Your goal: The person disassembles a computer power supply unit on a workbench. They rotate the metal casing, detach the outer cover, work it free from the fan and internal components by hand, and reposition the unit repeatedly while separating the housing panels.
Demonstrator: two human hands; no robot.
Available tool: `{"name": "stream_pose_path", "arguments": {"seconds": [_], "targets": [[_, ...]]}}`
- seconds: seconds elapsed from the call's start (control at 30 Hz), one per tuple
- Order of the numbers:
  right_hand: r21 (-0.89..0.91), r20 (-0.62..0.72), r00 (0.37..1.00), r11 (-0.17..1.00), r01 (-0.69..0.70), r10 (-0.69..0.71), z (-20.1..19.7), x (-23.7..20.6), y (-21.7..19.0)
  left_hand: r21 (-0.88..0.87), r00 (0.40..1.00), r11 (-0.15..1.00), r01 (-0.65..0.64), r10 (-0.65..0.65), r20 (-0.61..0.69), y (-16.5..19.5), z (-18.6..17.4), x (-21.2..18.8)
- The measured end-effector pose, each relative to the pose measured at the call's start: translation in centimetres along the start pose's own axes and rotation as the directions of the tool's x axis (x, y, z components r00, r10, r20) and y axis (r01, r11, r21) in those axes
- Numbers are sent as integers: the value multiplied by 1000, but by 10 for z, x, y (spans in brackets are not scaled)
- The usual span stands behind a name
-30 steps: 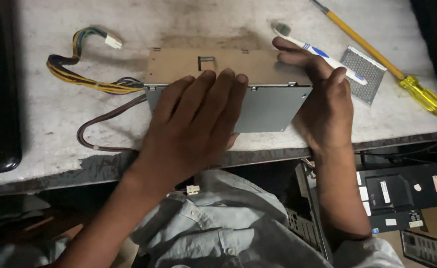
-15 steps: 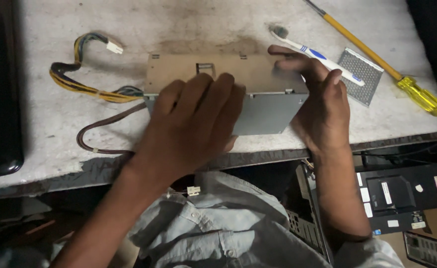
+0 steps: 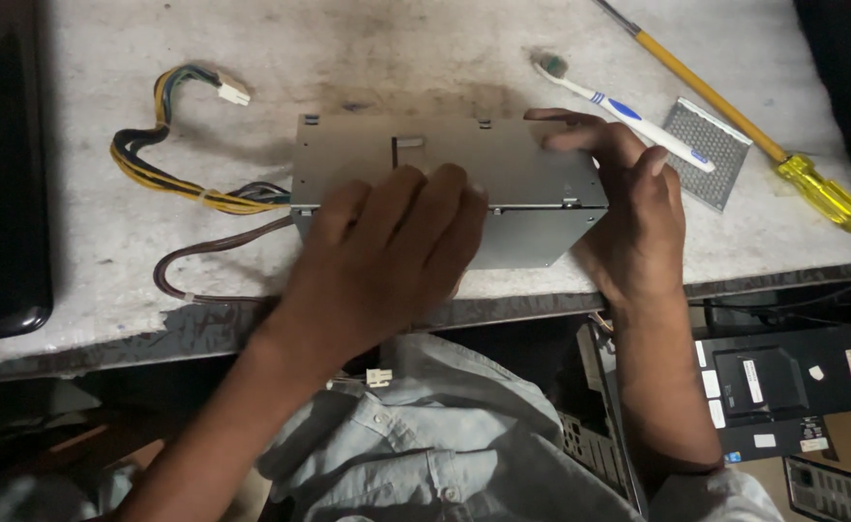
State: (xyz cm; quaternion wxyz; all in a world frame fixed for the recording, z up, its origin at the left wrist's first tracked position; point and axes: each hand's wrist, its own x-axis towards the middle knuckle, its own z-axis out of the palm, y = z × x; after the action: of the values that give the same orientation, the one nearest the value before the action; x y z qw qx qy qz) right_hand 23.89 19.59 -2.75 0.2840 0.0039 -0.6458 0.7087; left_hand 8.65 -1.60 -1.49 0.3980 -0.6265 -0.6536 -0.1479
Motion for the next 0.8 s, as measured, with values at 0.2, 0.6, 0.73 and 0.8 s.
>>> {"name": "stream_pose_path", "arguments": {"seconds": [0.2, 0.6, 0.73, 0.8], "targets": [[34, -4, 1000, 999, -1, 1, -1, 1, 2, 4, 1000, 1000, -2, 2, -8, 1, -2, 0], [-37, -15, 999, 999, 30, -31, -6, -3, 7, -102, 999, 994, -38, 40, 24, -7, -4, 8], [-319, -117, 992, 944, -83, 48, -3, -22, 6, -393, 990, 919, -22, 73, 117, -43, -18, 36], [-470, -189, 972, 857, -212, 137, 7, -45, -1, -329, 957, 940, -91, 174, 232, -56, -27, 47]]}}
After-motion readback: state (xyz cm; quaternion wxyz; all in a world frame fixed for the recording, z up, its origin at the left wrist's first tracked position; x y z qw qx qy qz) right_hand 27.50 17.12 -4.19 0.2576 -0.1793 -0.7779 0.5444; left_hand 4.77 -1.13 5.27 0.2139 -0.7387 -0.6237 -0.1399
